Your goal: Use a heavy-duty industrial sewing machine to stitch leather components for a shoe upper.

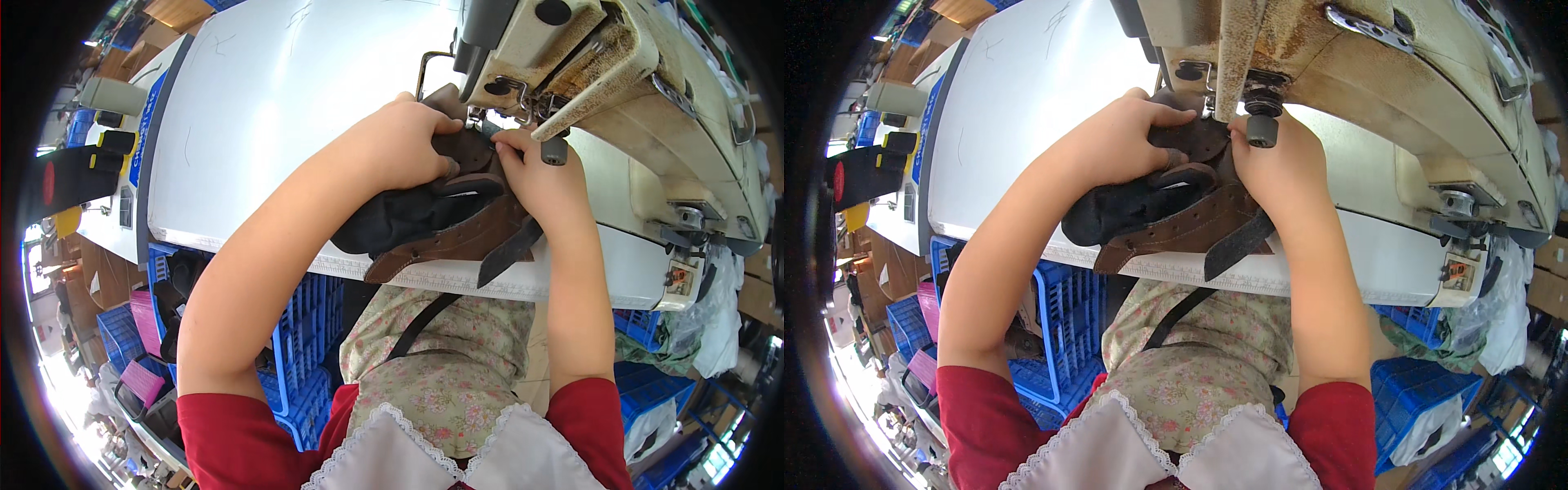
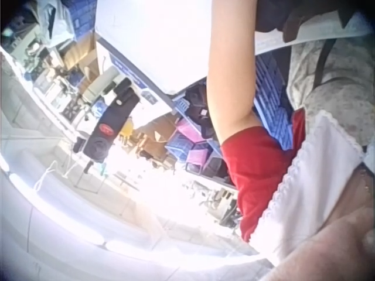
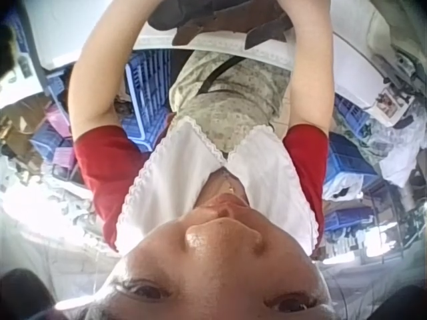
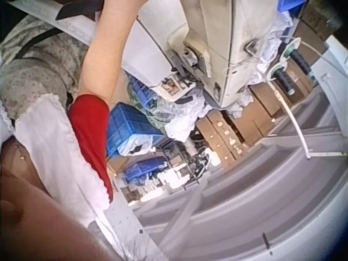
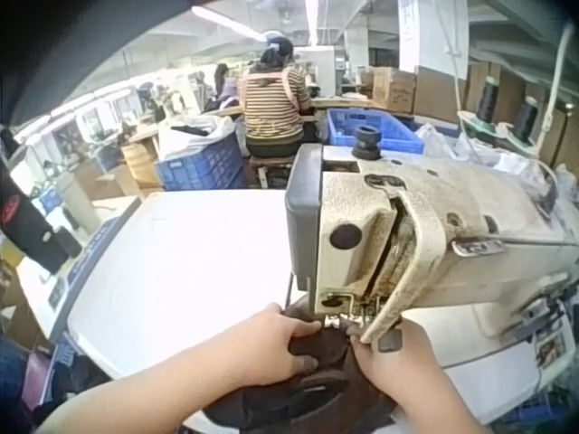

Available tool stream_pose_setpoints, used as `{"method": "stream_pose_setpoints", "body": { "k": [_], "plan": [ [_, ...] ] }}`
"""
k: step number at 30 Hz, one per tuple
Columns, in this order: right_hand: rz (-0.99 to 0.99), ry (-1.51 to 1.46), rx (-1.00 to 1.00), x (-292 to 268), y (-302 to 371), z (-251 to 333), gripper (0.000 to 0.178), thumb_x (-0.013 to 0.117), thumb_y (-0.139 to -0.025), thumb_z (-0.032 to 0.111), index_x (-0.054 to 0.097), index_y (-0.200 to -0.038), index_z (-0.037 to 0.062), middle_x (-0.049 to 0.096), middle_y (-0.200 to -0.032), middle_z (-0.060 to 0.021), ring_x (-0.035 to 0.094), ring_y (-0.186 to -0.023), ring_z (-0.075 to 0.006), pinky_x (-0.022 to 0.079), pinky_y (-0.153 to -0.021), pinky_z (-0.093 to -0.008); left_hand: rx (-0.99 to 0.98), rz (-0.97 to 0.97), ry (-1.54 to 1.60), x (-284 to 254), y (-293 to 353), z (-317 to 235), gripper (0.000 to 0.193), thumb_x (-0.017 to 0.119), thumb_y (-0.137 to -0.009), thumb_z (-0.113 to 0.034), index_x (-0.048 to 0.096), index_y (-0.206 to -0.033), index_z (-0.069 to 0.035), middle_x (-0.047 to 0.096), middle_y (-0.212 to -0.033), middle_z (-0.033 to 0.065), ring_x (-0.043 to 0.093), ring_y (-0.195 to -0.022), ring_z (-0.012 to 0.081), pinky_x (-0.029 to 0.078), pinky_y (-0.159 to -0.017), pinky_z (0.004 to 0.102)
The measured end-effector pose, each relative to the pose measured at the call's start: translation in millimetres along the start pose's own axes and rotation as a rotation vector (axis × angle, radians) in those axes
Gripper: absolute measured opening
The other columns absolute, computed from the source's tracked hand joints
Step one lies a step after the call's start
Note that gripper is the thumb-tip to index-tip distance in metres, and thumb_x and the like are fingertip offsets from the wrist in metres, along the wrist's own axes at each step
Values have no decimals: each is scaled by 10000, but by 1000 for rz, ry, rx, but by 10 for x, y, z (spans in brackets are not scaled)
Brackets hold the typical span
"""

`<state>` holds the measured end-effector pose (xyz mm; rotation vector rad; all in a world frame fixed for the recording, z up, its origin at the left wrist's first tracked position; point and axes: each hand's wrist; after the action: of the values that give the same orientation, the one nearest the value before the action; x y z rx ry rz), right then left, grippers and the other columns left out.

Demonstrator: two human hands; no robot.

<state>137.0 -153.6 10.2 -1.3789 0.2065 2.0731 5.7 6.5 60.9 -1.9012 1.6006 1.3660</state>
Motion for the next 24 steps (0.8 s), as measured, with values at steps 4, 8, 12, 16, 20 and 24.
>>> {"method": "stream_pose_setpoints", "body": {
  "k": [4, 8, 12, 16, 20, 24],
  "plan": [
    [-13, 4, -32, -10, 14, 37, 112, 656, -840, 199, 734, -870, 124, 683, -834, -153, 666, -796, -361, 535, -700, -447, 24, 9, 6, -33, -16, 1, 571, 770, -763, -294, 640, -1304, -165, 566, -1110, 226, 581, -1048, 363, 464, -952, 389],
    [-48, -2, -22, 22, 24, 35, 119, 649, -846, 195, 732, -867, 113, 678, -813, -164, 662, -778, -366, 535, -691, -451, 38, 30, 3, -82, -84, 39, 571, 776, -757, -285, 644, -1297, -153, 582, -1108, 239, 586, -1055, 366, 464, -948, 391],
    [-60, -3, -35, 58, 17, 44, 121, 648, -847, 193, 729, -863, 104, 677, -804, -169, 660, -770, -370, 534, -685, -455, 84, 84, 40, -118, -207, 131, 594, 798, -737, -279, 644, -1290, -123, 624, -1110, 229, 614, -1047, 353, 471, -940, 384],
    [-62, -32, -9, 48, 38, 55, 125, 642, -849, 182, 714, -840, 80, 667, -787, -183, 654, -761, -380, 525, -675, -464, 109, 66, -39, -176, -231, 116, 589, 807, -734, -261, 648, -1281, -114, 655, -1142, 209, 637, -1050, 329, 474, -946, 368],
    [-91, -70, -18, 53, 83, 106, 130, 639, -846, 163, 695, -812, 51, 650, -780, -194, 642, -752, -386, 515, -667, -471, 131, 103, -22, -202, -284, 172, 565, 805, -747, -240, 651, -1278, -123, 660, -1191, 194, 640, -1072, 310, 471, -959, 359],
    [-129, -62, -45, 94, 98, 79, 123, 638, -845, 155, 689, -812, 48, 642, -777, -193, 633, -744, -387, 511, -662, -475, 107, 140, -28, -228, -303, 153, 564, 800, -754, -233, 646, -1282, -112, 659, -1200, 182, 637, -1077, 314, 467, -968, 366]
  ]
}}
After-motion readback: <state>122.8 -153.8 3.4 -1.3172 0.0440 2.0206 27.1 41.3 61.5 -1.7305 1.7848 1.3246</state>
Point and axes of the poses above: each hand's wrist, its own y-axis away from the middle knuckle, its own x-axis out of the palm, z = x × y
